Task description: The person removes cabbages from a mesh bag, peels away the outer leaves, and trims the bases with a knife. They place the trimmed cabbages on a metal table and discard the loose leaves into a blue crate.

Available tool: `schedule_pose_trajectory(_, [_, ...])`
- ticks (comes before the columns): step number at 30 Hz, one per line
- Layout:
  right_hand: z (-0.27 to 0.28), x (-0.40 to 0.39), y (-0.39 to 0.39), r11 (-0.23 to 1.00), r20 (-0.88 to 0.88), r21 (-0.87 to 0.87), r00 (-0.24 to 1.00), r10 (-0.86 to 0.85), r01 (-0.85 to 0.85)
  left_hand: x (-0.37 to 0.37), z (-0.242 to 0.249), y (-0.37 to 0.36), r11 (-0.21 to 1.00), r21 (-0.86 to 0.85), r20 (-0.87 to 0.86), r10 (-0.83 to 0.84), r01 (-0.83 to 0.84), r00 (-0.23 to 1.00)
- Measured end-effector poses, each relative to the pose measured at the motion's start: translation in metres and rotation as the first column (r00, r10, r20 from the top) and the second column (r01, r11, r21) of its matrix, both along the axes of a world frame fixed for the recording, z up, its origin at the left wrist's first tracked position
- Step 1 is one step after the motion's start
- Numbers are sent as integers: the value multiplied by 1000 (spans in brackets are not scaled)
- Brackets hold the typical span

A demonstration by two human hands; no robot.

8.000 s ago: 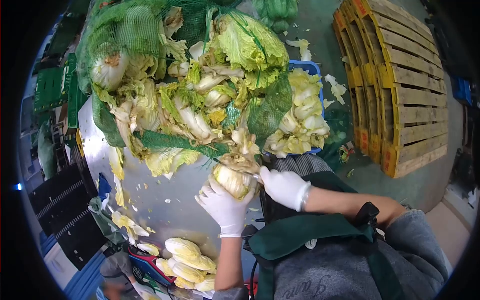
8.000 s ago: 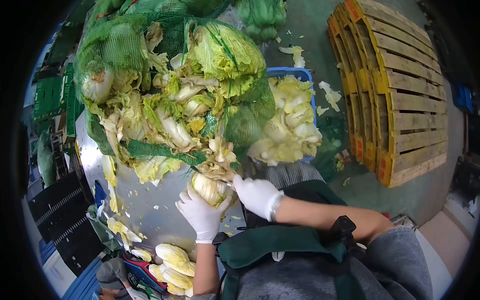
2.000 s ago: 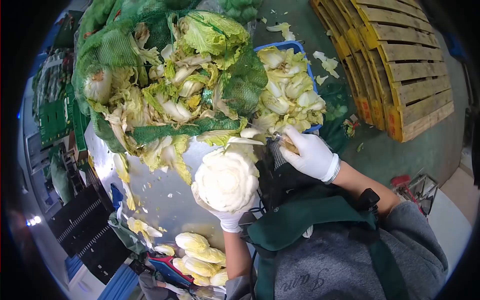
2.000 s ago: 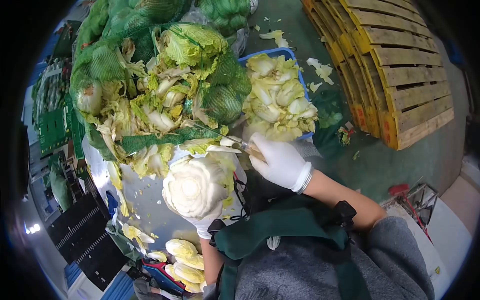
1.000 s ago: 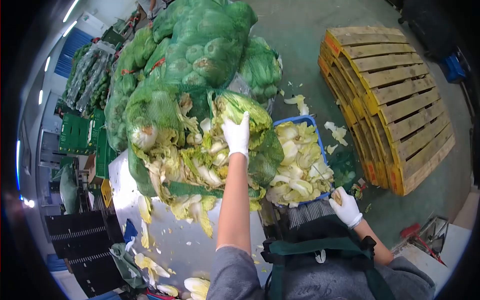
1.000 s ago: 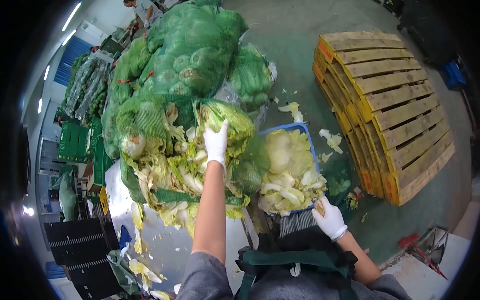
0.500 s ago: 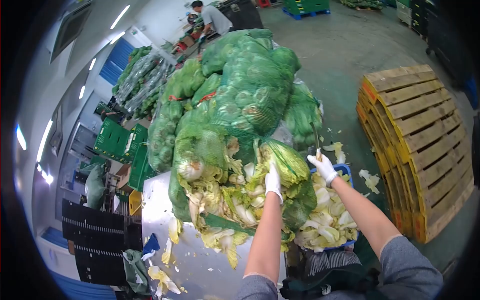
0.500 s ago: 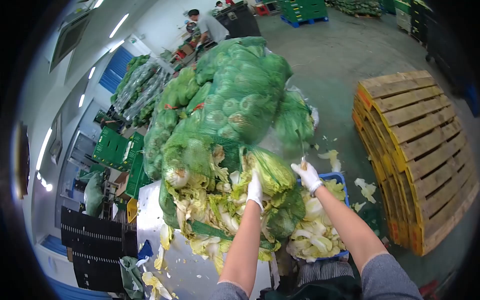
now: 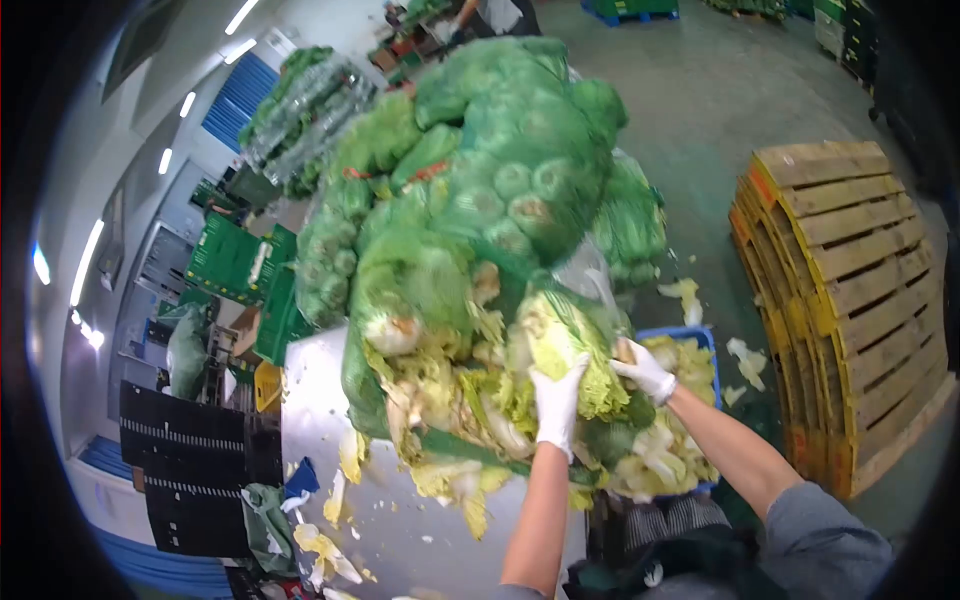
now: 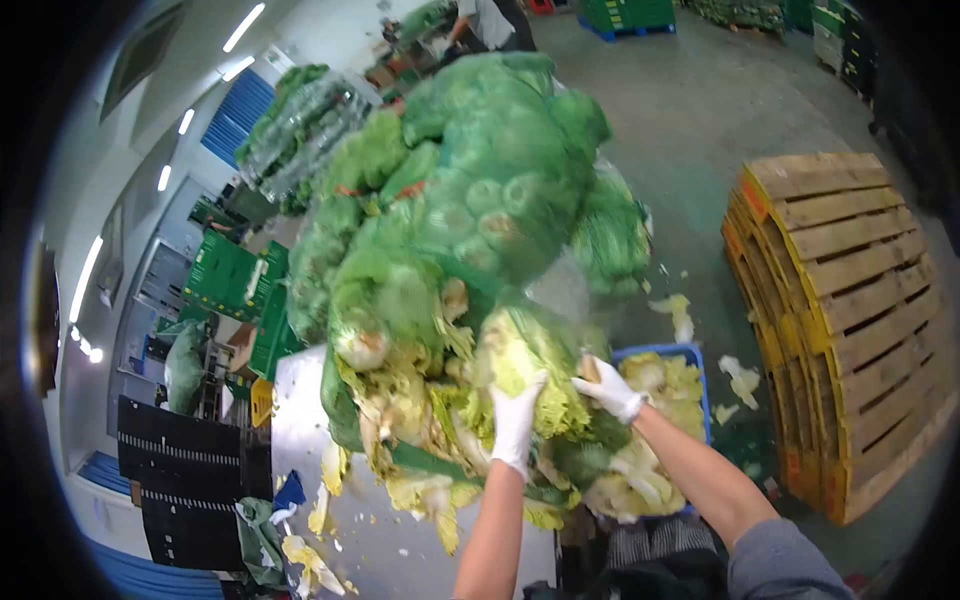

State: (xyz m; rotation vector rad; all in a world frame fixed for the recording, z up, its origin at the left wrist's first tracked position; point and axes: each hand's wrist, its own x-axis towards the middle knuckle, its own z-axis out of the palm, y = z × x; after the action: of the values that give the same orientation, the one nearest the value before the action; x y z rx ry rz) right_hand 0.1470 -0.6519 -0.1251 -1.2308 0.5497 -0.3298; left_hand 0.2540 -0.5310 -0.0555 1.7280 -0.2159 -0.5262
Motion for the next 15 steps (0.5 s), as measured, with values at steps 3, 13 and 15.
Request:
schedule_pose_trajectory(3, [9, -8, 39, 931, -11, -363, 999, 32, -33, -27, 29, 53, 999, -21, 22, -37, 38, 999])
schedule_pose_trajectory(13, [3, -37, 59, 724, -128, -635, 887, -444, 270, -59, -27, 107, 923, 367, 226, 30, -113, 974])
schedule_pose_trajectory(15, [13, -24, 50, 528, 98, -771, 887, -452, 355, -60, -30, 109, 929, 351, 243, 32, -119, 969])
